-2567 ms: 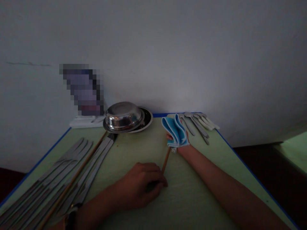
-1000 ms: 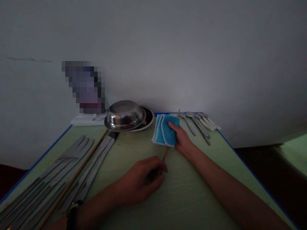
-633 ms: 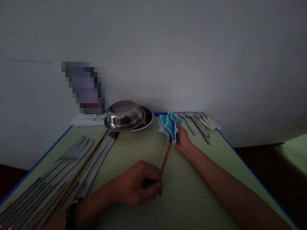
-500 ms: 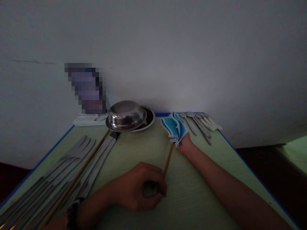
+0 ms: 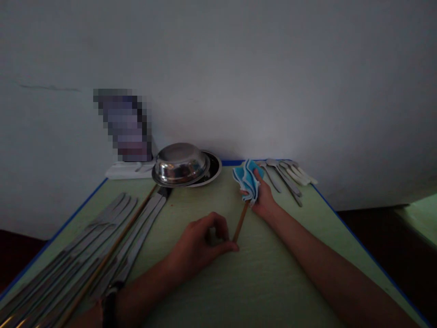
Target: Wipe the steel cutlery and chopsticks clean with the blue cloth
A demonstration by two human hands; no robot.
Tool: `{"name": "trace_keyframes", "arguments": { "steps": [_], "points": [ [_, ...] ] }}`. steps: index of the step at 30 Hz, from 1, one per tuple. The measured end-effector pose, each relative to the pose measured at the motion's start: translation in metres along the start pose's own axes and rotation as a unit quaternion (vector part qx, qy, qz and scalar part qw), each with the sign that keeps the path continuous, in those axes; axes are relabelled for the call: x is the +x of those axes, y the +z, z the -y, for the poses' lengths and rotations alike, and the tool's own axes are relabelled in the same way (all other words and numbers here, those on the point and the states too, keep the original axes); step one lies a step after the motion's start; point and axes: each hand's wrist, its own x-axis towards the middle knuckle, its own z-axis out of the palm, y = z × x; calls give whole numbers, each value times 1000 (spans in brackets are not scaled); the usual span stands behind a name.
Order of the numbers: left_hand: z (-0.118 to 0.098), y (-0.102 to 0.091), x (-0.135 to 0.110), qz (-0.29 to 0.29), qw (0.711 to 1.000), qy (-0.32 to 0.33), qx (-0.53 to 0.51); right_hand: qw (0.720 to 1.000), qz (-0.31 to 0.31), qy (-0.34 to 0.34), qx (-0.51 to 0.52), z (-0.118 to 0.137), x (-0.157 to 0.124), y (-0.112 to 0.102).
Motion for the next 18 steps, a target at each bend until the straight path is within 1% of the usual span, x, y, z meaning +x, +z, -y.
{"name": "trace_keyframes", "arguments": {
  "steps": [2,4,6,7,9,12,15,18],
  "points": [
    [3,0,-1,-61,996,48,54,1000,2,22,13,1,0,1],
    [4,1,-2,-112,985,102,85,999,14,50,17,2,-2,2],
    [6,1,-3,-136,975,139,104,997,33,72,8,2,-4,3],
    [6,2,-3,-141,973,144,113,996,36,77,1,2,-5,4],
    [7,2,-3,-148,971,139,128,996,36,76,-15,0,-7,5],
    [9,4,-1,-149,973,107,141,996,48,72,-31,-2,-9,4],
    [12,3,2,-144,977,61,148,995,58,77,-28,-4,-9,4],
    [11,0,7,-131,979,6,157,997,36,69,-7,-4,-8,4]
  ]
}}
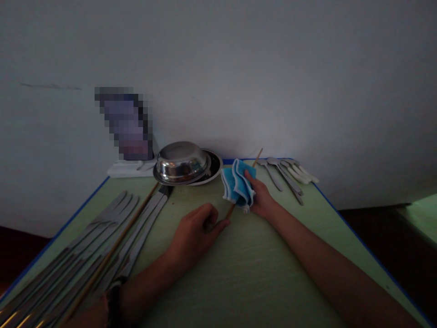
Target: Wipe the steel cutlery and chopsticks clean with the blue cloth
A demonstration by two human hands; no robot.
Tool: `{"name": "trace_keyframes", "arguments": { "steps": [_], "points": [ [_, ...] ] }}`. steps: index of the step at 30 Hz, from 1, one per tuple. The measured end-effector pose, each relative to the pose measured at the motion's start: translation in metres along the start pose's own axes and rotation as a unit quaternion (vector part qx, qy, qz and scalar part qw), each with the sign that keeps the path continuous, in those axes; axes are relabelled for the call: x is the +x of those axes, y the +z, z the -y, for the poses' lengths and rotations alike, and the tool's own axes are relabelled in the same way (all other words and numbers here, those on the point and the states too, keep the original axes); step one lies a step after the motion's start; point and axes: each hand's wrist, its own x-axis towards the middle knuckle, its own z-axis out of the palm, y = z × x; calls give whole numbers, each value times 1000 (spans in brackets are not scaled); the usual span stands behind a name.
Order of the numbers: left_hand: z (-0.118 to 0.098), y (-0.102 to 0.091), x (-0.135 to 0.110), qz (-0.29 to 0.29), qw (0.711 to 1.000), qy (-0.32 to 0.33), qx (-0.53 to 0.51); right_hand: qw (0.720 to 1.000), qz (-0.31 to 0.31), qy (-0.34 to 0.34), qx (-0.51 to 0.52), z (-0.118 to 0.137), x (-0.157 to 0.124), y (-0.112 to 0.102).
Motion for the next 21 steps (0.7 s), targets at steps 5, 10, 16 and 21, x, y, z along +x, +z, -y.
{"name": "trace_keyframes", "arguments": {
  "steps": [5,10,16,21],
  "points": [
    [-3,-4,5,85,995,28,51,999,-38,-5,22,-2,0,2],
    [0,-3,6,117,989,49,72,996,44,34,67,-4,-5,9],
    [1,-5,7,103,994,-38,9,986,167,10,16,-7,-10,6],
    [-2,-7,5,90,992,-56,-61,977,195,1,-85,-12,-11,5]
  ]
}}
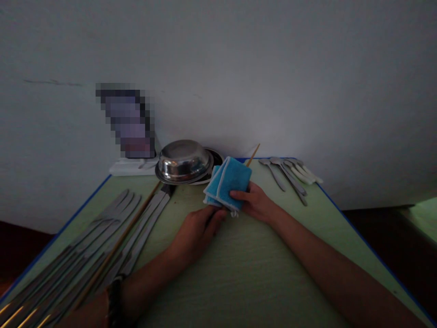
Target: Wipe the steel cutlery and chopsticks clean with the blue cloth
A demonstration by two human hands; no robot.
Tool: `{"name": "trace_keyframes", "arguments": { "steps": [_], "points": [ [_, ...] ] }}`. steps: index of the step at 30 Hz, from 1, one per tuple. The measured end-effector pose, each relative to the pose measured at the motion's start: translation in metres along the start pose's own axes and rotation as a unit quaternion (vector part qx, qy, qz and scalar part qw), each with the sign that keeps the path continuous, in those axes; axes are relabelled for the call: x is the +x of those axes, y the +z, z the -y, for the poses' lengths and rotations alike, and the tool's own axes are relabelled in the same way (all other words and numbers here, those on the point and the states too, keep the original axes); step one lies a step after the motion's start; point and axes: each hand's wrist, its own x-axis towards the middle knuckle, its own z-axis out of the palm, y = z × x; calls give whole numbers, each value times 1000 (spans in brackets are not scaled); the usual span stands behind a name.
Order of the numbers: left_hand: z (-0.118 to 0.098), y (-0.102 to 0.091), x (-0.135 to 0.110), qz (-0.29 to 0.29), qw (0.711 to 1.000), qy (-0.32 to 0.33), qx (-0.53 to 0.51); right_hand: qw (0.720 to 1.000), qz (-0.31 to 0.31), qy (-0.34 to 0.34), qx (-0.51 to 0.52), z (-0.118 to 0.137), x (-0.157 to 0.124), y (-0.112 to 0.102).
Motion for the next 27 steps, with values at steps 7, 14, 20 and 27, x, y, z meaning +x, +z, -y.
{"name": "trace_keyframes", "arguments": {
  "steps": [7,14,20,27],
  "points": [
    [-2,0,-2,-10,1000,-3,-4,996,35,-18,-75,-5,1,-6],
    [-3,-2,1,10,999,21,35,999,-27,-30,-12,-7,2,0],
    [-4,-2,-6,122,967,191,114,970,-196,-81,119,-1,14,-3],
    [-15,4,-12,110,969,125,180,980,-156,-80,93,-1,13,-6]
  ]
}}
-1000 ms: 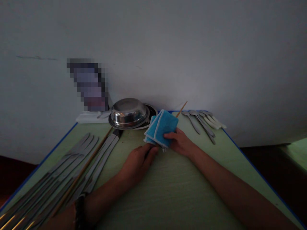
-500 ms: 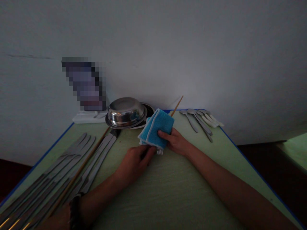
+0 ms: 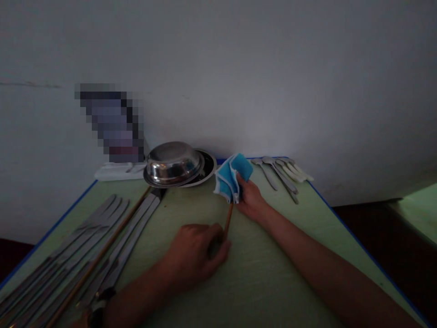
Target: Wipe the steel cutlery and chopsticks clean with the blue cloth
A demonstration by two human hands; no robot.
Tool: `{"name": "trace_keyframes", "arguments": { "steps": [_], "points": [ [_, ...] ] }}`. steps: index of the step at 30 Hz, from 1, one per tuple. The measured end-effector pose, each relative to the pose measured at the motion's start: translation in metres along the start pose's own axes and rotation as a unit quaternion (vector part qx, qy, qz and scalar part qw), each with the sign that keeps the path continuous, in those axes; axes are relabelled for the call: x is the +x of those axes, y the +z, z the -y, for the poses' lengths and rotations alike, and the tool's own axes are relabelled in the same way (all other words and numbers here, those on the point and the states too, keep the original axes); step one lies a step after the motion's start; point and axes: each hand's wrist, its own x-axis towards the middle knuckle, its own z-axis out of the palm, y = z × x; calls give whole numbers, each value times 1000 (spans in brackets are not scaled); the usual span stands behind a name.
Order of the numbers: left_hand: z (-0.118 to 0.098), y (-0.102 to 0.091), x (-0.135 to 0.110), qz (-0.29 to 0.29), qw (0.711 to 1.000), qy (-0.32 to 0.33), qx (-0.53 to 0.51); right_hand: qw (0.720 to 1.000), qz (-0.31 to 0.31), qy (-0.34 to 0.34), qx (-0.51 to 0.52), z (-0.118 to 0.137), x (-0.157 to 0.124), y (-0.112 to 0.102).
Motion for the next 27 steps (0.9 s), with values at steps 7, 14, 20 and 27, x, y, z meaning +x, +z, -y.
{"name": "trace_keyframes", "arguments": {
  "steps": [7,14,20,27],
  "points": [
    [6,4,3,-18,997,-62,41,991,97,35,-88,-4,-11,6],
    [8,-3,-4,62,993,96,21,996,-80,20,45,3,3,4],
    [6,-2,-6,72,991,108,-32,995,-59,43,70,5,9,-2],
    [11,-2,6,5,989,-52,-136,999,15,38,-33,-1,-5,3]
  ]
}}
